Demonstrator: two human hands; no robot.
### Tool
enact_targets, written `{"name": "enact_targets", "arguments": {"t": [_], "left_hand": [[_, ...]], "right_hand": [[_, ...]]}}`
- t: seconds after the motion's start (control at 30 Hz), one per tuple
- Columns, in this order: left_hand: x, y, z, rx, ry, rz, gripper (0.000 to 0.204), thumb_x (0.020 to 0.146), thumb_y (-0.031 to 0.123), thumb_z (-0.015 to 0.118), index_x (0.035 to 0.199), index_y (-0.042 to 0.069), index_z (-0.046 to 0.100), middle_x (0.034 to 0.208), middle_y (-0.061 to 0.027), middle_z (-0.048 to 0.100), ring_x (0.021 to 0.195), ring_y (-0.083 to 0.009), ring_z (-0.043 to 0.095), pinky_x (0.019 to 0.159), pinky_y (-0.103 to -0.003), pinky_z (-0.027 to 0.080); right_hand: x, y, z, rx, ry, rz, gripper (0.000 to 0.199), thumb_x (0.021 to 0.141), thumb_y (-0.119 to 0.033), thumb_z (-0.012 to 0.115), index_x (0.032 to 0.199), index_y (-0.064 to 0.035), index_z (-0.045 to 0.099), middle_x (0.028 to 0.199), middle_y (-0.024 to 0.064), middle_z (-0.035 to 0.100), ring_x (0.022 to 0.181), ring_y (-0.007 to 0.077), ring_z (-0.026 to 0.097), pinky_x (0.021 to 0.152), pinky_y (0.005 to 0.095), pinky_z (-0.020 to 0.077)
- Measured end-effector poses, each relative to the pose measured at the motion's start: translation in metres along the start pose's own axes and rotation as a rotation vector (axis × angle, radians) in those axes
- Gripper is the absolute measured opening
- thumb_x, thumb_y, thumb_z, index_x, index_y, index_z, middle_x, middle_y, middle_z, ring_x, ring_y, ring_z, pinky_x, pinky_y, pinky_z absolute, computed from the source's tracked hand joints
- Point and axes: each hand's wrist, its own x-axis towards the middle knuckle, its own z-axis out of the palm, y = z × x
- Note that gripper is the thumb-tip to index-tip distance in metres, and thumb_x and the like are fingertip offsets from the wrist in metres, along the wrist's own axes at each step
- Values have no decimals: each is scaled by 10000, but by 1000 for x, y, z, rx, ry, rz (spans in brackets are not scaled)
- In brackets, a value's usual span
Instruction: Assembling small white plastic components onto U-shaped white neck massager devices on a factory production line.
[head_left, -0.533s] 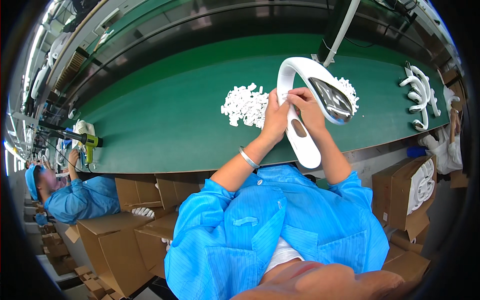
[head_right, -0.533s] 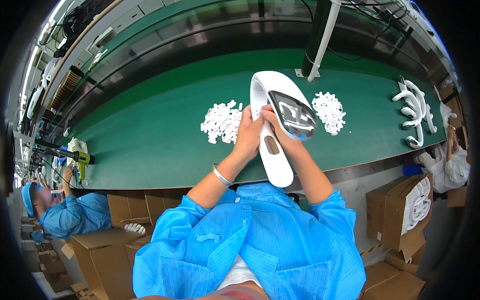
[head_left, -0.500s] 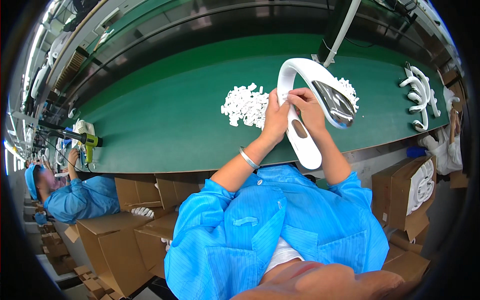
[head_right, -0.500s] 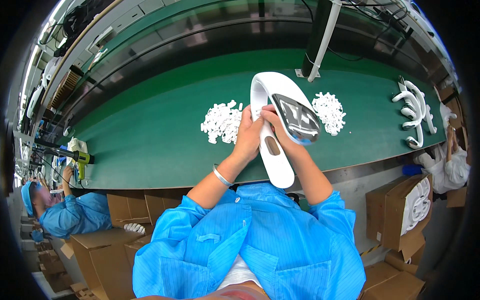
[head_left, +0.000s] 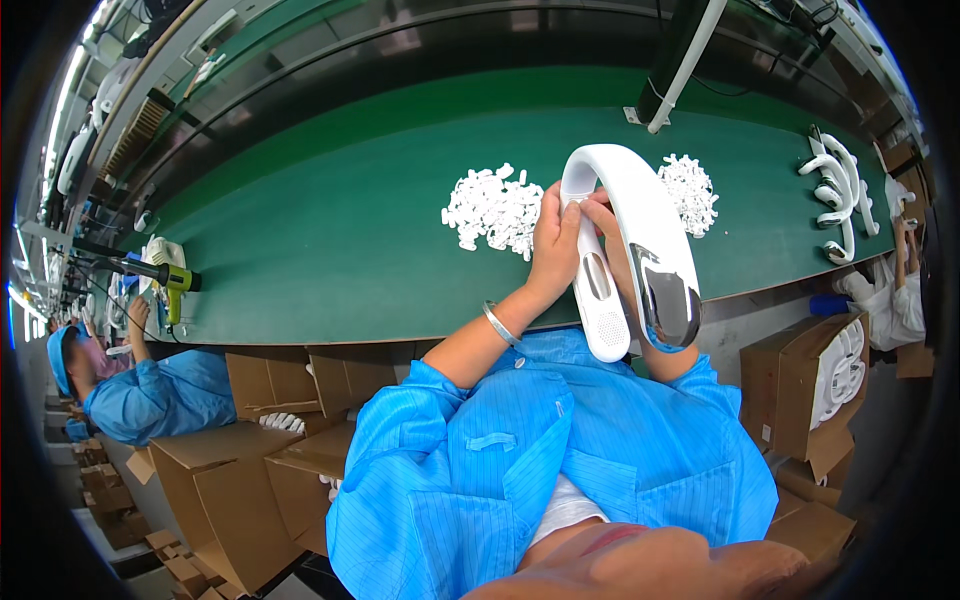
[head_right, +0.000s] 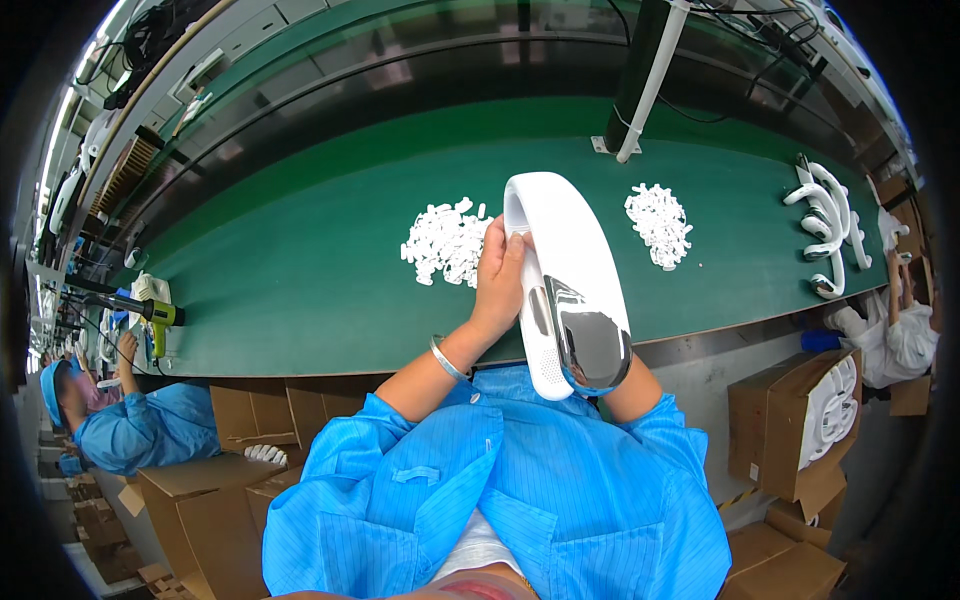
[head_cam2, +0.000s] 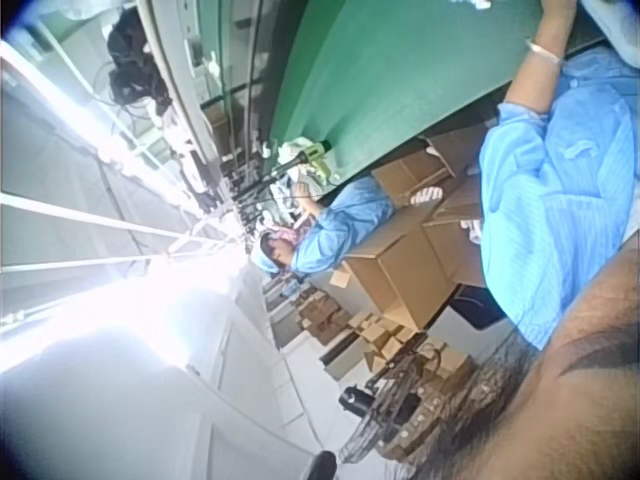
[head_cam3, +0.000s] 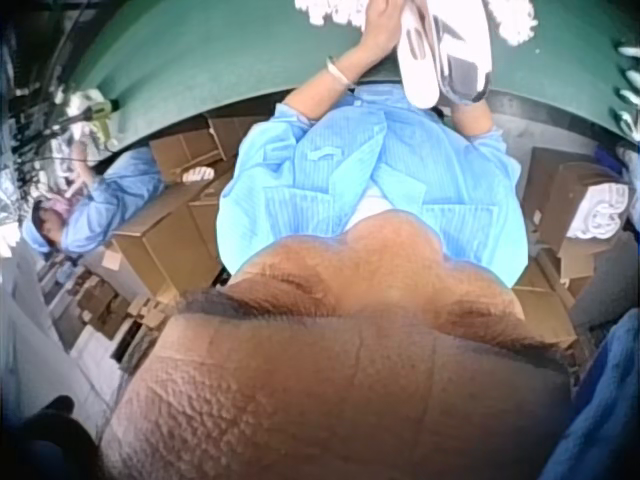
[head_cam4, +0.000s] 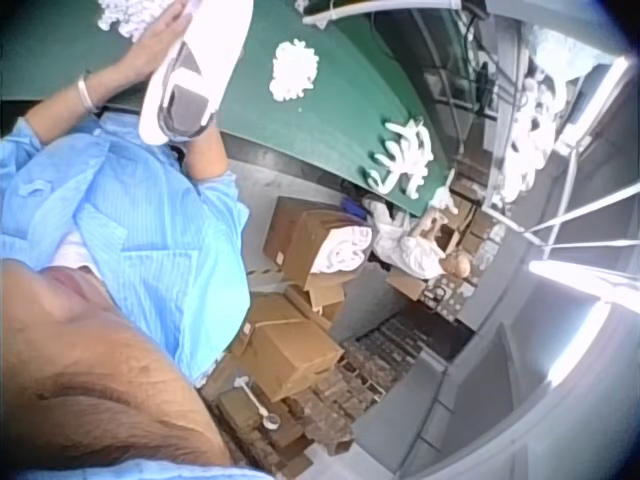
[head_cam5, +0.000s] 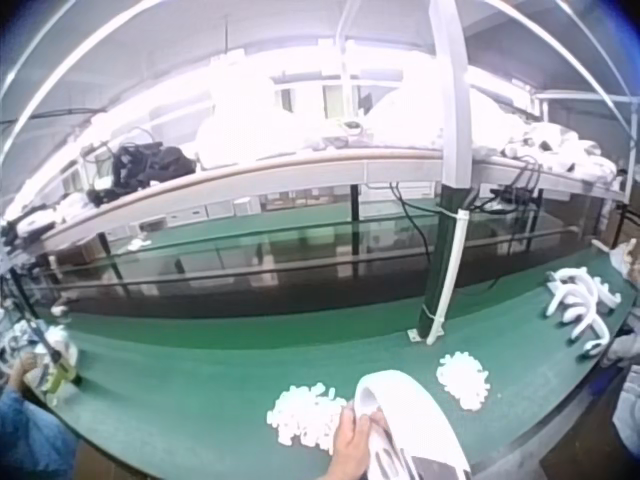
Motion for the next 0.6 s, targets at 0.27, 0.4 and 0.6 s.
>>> {"name": "enact_targets", "arguments": {"t": [0.27,0.4,0.6], "left_hand": [[3,4,0,51,59,9,337,932,144,462,1228,-12,429,996,-94,588,870,-116,554,758,-251,453],[-1,8,1,78,43,35,342,934,148,459,1235,-10,425,1010,-97,590,878,-122,561,757,-253,457],[-3,-3,-2,48,-1,76,334,965,135,433,1264,-9,397,972,-55,576,807,-68,547,700,-217,465]], "right_hand": [[38,112,-3,580,-125,-41,254,802,46,571,1049,-10,553,935,52,580,824,112,542,692,235,435],[38,118,-8,536,-195,-15,335,815,46,550,1148,22,536,996,74,585,875,133,545,732,250,441],[38,129,-17,225,-161,-15,285,837,-5,557,1120,23,551,1002,83,596,890,144,552,752,268,454]]}}
